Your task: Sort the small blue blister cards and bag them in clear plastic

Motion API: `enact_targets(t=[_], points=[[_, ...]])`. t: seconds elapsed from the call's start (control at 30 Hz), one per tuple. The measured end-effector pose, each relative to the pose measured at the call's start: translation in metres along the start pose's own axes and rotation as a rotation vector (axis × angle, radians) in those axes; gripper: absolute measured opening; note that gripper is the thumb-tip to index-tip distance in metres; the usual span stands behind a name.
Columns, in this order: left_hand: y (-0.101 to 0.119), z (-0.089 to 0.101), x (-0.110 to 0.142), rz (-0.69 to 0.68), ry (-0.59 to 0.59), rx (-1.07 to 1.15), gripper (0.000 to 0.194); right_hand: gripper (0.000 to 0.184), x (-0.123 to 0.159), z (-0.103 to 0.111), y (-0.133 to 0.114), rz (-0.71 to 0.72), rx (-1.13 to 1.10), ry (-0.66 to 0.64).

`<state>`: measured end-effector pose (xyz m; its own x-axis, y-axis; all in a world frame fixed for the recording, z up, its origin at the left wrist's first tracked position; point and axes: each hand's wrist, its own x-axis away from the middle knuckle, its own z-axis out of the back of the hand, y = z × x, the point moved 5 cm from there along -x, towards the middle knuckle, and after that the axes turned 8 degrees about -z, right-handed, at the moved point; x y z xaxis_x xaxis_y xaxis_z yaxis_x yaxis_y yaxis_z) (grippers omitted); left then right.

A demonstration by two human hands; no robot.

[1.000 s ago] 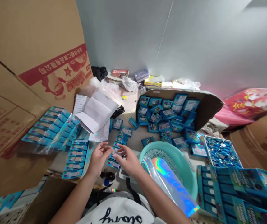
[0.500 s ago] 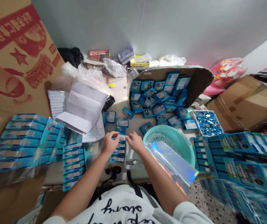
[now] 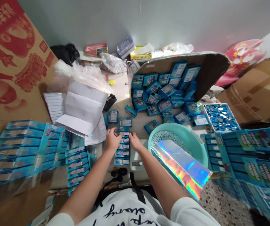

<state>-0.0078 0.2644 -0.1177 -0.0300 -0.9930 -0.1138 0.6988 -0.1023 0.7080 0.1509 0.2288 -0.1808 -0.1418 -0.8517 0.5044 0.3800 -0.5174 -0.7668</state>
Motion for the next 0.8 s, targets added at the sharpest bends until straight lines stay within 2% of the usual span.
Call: enact_targets(t=[0.07, 0.13, 0.27, 0.43, 0.57, 0.63, 0.7, 0.73, 0.8], points=[[0.008, 0.004, 0.002, -0.074, -0.034, -0.036, 0.029, 0.034, 0.001, -0.005, 0.003, -0.001, -0.051, 0.077], [0.023, 0.006, 0.007, -0.205, -0.098, -0.061, 0.025, 0.039, 0.005, -0.007, 0.004, 0.014, -0.08, 0.161], [0.055, -0.005, 0.024, -0.54, -0.317, -0.092, 0.021, 0.054, 0.026, 0.004, 0.002, 0.105, -0.089, 0.281], [0.067, -0.029, 0.03, -0.826, -0.564, -0.15, 0.011, 0.049, 0.085, 0.048, -0.008, 0.274, -0.08, 0.371], [0.071, -0.038, 0.019, -0.976, -0.721, -0.213, 0.017, 0.042, 0.145, 0.093, -0.022, 0.485, 0.053, 0.39], [0.075, -0.041, 0.014, -1.036, -0.778, -0.243, 0.017, 0.039, 0.167, 0.12, -0.015, 0.453, 0.159, 0.493], [0.08, -0.046, 0.011, -1.088, -0.816, -0.274, 0.015, 0.039, 0.182, 0.147, 0.002, 0.323, 0.306, 0.587], [0.081, -0.048, 0.01, -1.109, -0.828, -0.293, 0.014, 0.04, 0.187, 0.159, 0.014, 0.244, 0.392, 0.609], [0.083, -0.052, 0.009, -1.133, -0.839, -0.339, 0.016, 0.041, 0.196, 0.176, 0.039, 0.095, 0.56, 0.567]])
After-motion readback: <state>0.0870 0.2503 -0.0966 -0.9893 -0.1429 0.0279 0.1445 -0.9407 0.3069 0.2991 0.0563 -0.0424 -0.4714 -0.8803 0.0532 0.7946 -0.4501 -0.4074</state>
